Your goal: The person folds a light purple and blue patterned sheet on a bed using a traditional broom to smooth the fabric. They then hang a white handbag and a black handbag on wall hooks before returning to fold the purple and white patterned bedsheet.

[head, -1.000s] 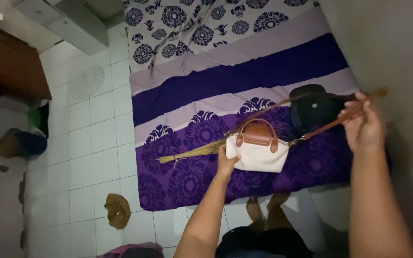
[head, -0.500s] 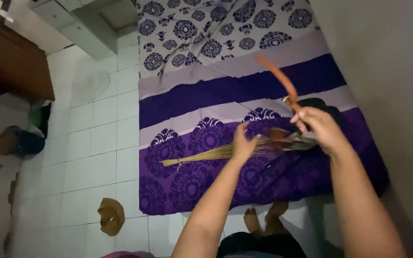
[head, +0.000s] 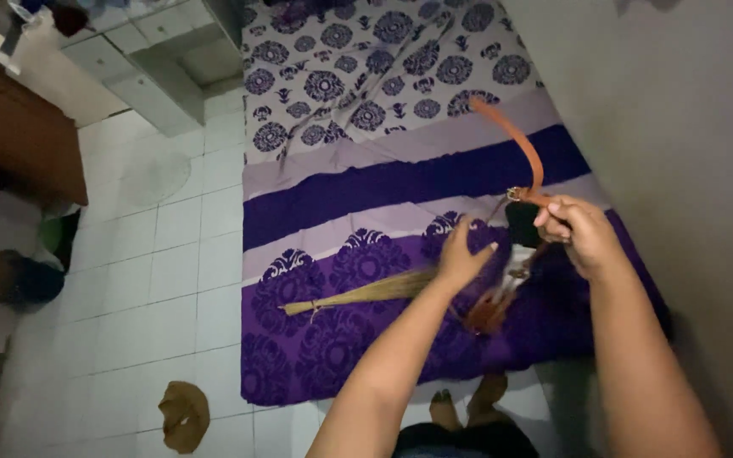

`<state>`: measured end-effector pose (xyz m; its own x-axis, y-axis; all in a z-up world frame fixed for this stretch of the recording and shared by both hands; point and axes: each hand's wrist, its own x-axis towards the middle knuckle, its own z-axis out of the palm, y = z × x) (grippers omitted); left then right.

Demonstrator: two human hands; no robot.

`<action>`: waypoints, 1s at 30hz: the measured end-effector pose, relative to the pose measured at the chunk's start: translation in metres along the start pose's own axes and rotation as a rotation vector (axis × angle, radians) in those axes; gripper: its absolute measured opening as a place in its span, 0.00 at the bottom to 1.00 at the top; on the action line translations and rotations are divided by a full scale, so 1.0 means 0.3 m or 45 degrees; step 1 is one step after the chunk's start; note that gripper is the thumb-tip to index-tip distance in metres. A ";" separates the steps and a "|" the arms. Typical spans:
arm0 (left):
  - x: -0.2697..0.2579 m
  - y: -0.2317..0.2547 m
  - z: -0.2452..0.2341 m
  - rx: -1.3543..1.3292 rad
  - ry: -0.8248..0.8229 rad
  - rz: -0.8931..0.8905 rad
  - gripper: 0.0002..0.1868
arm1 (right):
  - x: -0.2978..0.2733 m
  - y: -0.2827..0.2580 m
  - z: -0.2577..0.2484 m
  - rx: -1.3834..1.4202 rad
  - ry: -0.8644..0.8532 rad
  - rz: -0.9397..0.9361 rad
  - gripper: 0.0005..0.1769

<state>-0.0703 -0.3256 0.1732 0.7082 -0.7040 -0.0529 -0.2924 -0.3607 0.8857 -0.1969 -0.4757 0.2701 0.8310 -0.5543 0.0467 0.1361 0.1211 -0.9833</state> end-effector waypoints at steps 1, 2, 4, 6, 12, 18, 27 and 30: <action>0.010 -0.016 0.004 0.006 -0.015 -0.012 0.35 | -0.007 0.005 -0.003 0.009 0.012 0.015 0.14; 0.019 -0.032 0.007 0.129 -0.027 -0.053 0.31 | -0.014 0.010 -0.005 0.037 -0.020 -0.025 0.14; 0.009 -0.069 -0.004 0.257 -0.041 -0.101 0.28 | -0.041 -0.002 0.004 0.074 -0.051 -0.056 0.14; 0.008 -0.111 -0.028 0.225 -0.019 -0.110 0.14 | -0.047 -0.033 0.011 0.192 -0.067 -0.081 0.14; 0.042 -0.207 -0.088 0.119 0.366 -0.152 0.18 | -0.032 0.037 0.000 0.271 0.132 0.002 0.17; 0.032 -0.014 -0.220 -0.285 0.658 0.110 0.13 | -0.013 0.127 0.008 -0.070 0.313 0.122 0.15; 0.136 0.353 -0.380 -0.844 0.505 0.686 0.15 | 0.017 0.147 0.038 -0.271 0.250 -0.183 0.10; 0.197 0.408 -0.308 -1.043 0.240 0.682 0.11 | 0.110 0.275 0.000 -0.261 0.327 0.032 0.10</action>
<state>-0.0049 -0.3549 0.3212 0.7238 -0.5158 0.4584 -0.1200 0.5601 0.8197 -0.1584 -0.4841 0.1903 0.6661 -0.7459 0.0016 -0.0157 -0.0162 -0.9997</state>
